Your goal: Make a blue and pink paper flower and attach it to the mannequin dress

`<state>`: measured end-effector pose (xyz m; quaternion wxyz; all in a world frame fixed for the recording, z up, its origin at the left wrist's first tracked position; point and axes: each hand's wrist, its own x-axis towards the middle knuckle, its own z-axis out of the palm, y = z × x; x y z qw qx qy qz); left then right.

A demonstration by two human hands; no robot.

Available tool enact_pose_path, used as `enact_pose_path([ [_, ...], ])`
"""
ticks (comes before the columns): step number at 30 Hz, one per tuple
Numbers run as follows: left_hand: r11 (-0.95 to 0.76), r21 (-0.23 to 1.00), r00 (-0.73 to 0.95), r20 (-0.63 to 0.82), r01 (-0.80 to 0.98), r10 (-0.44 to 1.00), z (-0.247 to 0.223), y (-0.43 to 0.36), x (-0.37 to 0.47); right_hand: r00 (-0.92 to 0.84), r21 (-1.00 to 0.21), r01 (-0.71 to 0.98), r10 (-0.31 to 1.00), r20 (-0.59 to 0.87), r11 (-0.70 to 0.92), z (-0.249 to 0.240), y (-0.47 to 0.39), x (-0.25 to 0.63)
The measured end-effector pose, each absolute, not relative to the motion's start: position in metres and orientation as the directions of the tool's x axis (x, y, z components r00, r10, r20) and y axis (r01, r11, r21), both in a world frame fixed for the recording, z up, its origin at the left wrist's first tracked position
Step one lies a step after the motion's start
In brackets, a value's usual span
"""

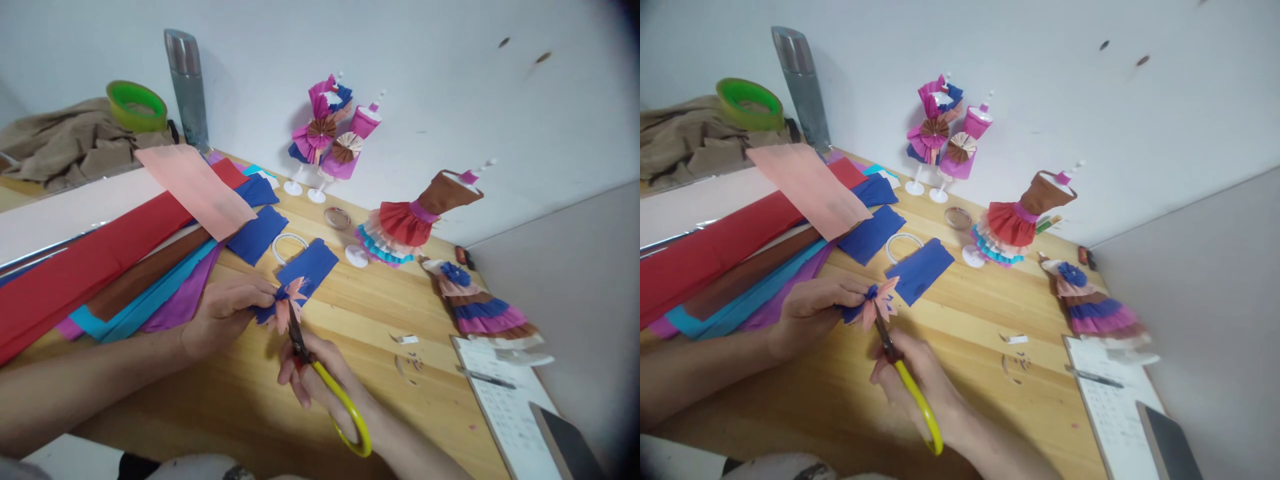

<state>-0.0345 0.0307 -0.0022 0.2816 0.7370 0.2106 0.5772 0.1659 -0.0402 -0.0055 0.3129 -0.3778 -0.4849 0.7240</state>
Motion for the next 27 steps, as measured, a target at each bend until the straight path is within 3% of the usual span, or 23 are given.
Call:
enact_pose_path([
  [3, -0.752, 0.659, 0.210, 0.736, -0.004, 0.644, -0.0015, 0.0293, -0.0326, -0.681, -0.763, -0.342, 0.704, -0.201, -0.549, 0.0011, -0.0382, 0.1645],
  [6, -0.749, 0.663, 0.192, 0.736, -0.005, 0.650, -0.0014, 0.0287, -0.0304, -0.807, -0.581, -0.386, 0.567, -0.163, -0.717, 0.0045, -0.0370, 0.1620],
  [9, -0.743, 0.668, 0.196, 0.735, -0.043, 0.650, -0.0036, 0.0296, -0.0301, -0.680, -0.760, -0.359, 0.709, -0.185, -0.542, 0.0011, -0.0388, 0.1609],
  [12, -0.738, 0.674, 0.218, 0.727, -0.039, 0.652, -0.0061, 0.0306, -0.0316, -0.501, -0.946, -0.117, 0.840, -0.208, -0.304, -0.0031, -0.0418, 0.1621],
  [14, -0.738, 0.674, 0.219, 0.723, -0.018, 0.655, -0.0062, 0.0307, -0.0326, -0.479, -0.960, -0.018, 0.845, -0.238, -0.281, -0.0031, -0.0427, 0.1632],
  [16, -0.742, 0.670, 0.213, 0.727, -0.015, 0.652, -0.0048, 0.0304, -0.0329, -0.509, -0.938, -0.102, 0.827, -0.238, -0.332, -0.0011, -0.0420, 0.1636],
  [19, -0.756, 0.655, 0.214, 0.740, -0.010, 0.638, -0.0019, 0.0299, -0.0327, -0.685, -0.748, -0.350, 0.699, -0.206, -0.563, 0.0019, -0.0388, 0.1630],
  [22, -0.750, 0.661, 0.218, 0.735, -0.020, 0.642, -0.0013, 0.0297, -0.0324, -0.814, -0.578, -0.375, 0.556, -0.169, -0.725, 0.0019, -0.0364, 0.1619],
  [25, -0.715, 0.696, 0.234, 0.707, -0.064, 0.667, -0.0030, 0.0300, -0.0325, -0.710, -0.735, -0.363, 0.681, -0.180, -0.573, -0.0002, -0.0375, 0.1612],
  [27, -0.717, 0.693, 0.238, 0.710, -0.071, 0.663, -0.0039, 0.0306, -0.0330, -0.582, -0.883, -0.243, 0.789, -0.199, -0.402, -0.0016, -0.0393, 0.1615],
])
